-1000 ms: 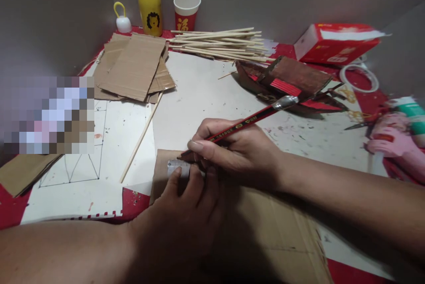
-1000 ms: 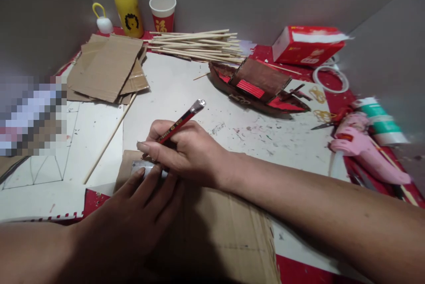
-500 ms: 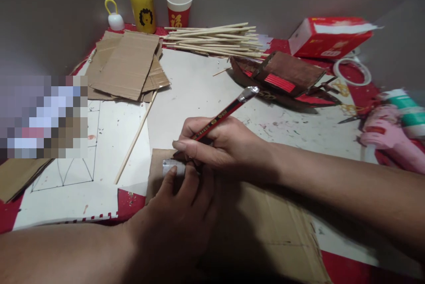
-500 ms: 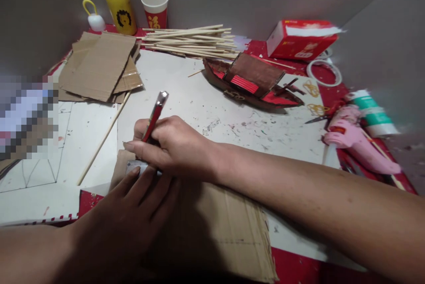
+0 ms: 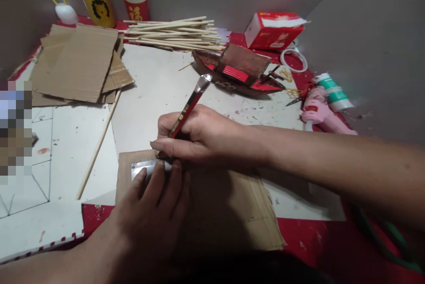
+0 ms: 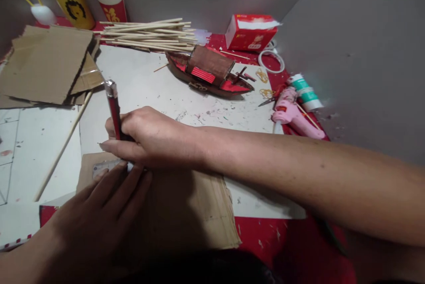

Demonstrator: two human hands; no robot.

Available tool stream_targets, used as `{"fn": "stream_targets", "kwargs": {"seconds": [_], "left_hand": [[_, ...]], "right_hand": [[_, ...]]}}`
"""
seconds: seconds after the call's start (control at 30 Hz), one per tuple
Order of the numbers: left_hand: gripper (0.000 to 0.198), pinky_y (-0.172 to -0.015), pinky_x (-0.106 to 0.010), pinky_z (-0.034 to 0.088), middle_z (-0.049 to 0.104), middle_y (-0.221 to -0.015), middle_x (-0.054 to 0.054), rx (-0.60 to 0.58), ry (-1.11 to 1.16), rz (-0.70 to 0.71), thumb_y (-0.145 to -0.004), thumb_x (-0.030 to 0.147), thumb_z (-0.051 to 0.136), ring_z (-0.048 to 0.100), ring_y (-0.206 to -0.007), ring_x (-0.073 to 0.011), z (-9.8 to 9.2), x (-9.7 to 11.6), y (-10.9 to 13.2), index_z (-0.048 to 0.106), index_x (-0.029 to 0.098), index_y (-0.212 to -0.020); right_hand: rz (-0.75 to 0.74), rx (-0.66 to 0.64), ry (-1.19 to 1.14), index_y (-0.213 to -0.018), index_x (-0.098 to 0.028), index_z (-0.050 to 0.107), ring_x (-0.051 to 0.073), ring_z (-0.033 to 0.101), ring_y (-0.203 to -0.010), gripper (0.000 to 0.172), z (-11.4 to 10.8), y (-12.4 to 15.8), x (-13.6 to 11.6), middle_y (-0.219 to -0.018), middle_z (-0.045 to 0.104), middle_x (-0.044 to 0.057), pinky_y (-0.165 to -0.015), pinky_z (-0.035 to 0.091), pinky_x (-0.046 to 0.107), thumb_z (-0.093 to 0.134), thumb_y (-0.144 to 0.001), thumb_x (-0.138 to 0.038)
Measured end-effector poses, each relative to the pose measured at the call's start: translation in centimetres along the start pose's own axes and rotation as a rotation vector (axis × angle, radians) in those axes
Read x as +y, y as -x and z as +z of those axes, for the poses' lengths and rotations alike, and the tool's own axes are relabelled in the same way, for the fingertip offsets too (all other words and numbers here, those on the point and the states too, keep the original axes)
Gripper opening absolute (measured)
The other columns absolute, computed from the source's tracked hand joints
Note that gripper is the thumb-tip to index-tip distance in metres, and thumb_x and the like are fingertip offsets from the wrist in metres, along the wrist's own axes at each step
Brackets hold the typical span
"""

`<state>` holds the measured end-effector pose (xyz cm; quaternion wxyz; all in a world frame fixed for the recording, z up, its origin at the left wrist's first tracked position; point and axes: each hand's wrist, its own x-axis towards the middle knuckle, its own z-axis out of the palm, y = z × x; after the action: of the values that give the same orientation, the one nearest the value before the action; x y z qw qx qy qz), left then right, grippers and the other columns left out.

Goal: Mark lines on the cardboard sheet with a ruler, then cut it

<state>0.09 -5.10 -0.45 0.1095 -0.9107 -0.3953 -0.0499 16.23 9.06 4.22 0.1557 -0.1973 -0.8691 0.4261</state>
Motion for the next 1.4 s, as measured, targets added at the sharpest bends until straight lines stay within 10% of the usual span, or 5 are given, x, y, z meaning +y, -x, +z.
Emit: {"fn": "stream_targets", "kwargs": {"seconds": [0.6, 1.0, 1.4], "left_hand": [[0.057, -0.096, -0.051, 0.047, 0.060, -0.140, -0.021, -0.032, -0.004, 0.005, -0.092, 0.031, 0.055, 0.056, -0.124, -0.0401, -0.4, 0.1, -0.1, 0.051, 0.007, -0.144], [0.092, -0.097, -0.048, 0.046, 0.055, -0.147, -0.020, -0.146, 0.053, 0.028, -0.082, 0.079, 0.053, 0.054, -0.126, -0.0401, -1.5, -0.4, -0.4, 0.054, 0.010, -0.145], [0.089, -0.096, -0.047, 0.046, 0.056, -0.145, -0.020, -0.122, 0.049, 0.027, -0.084, 0.077, 0.053, 0.055, -0.124, -0.0389, -1.5, -0.4, -0.5, 0.056, 0.010, -0.142]], "right_hand": [[0.035, 0.127, -0.109, -0.069, -0.018, 0.050, 0.010, 0.048, -0.066, 0.027, 0.5, 1.9, 0.9, -0.066, 0.053, -0.003, -0.068, 0.041, 0.025, 0.053, -0.095, -0.024], [0.058, 0.133, -0.038, -0.070, -0.017, 0.054, 0.010, 0.050, -0.064, 0.026, -0.1, 3.0, 1.1, -0.066, 0.057, -0.001, -0.066, 0.041, 0.025, 0.053, -0.095, -0.024], [0.261, 0.217, -0.396, -0.076, -0.016, 0.057, 0.010, 0.062, -0.057, 0.022, 0.8, 4.0, 1.4, -0.066, 0.063, -0.001, -0.055, 0.050, 0.021, 0.058, -0.094, -0.028]]}}
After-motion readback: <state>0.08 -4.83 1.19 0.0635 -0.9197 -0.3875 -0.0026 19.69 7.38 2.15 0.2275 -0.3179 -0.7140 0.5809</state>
